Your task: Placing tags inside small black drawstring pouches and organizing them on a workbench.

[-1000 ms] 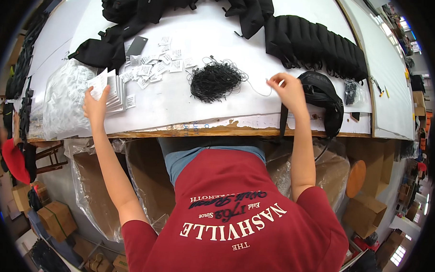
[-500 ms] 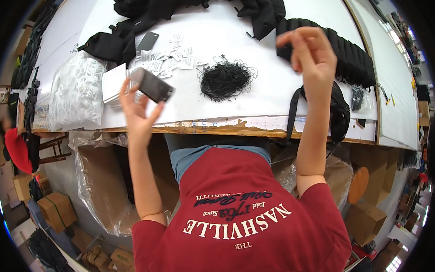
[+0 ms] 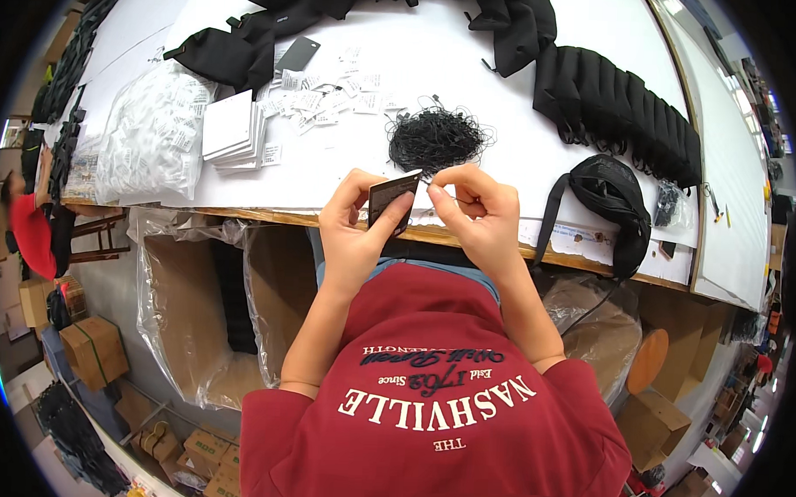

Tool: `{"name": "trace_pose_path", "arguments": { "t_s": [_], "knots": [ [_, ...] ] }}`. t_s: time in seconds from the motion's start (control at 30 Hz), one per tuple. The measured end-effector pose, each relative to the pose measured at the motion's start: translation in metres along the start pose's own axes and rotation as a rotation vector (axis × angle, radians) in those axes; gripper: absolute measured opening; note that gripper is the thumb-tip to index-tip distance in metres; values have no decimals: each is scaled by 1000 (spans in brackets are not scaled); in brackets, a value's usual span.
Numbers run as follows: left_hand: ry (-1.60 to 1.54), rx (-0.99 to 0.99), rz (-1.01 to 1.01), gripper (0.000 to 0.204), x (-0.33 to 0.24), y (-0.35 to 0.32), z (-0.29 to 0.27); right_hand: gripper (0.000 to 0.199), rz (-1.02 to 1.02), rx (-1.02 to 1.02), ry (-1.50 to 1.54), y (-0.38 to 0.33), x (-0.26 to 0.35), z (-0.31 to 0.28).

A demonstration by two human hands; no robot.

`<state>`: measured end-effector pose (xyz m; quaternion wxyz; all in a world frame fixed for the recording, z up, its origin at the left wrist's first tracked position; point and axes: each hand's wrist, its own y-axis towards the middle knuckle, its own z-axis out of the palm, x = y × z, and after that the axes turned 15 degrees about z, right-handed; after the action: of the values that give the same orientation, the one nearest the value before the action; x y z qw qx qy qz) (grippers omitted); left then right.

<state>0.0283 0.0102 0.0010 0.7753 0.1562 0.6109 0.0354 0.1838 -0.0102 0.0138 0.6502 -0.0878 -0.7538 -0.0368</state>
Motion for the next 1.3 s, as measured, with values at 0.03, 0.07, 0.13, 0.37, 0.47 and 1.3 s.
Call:
{"name": "trace_pose_path", "arguments": {
  "t_s": [0.03,0.07,0.13,0.37,0.47,1.3],
  "knots": [
    [40,-3,-1,14,-1,-1,1,6,-24,9,-45,-1,2,-1],
    [40,-4,-2,14,-1,-2,2,7,-31,17,-85,-2,2,-1],
    [177,7,158,16,-1,-4,5,7,-54,-12,-118,-3,3,1],
    [246,13,169,16,-1,-6,3,7,-194,-109,-225,-2,1,6],
    [260,50,290,16,-1,-7,-7,8,73,28,-25,-4,10,0],
    [71,634,-106,15,24,109,-48,10,457,592,266,4,-27,-13]
  ]
}}
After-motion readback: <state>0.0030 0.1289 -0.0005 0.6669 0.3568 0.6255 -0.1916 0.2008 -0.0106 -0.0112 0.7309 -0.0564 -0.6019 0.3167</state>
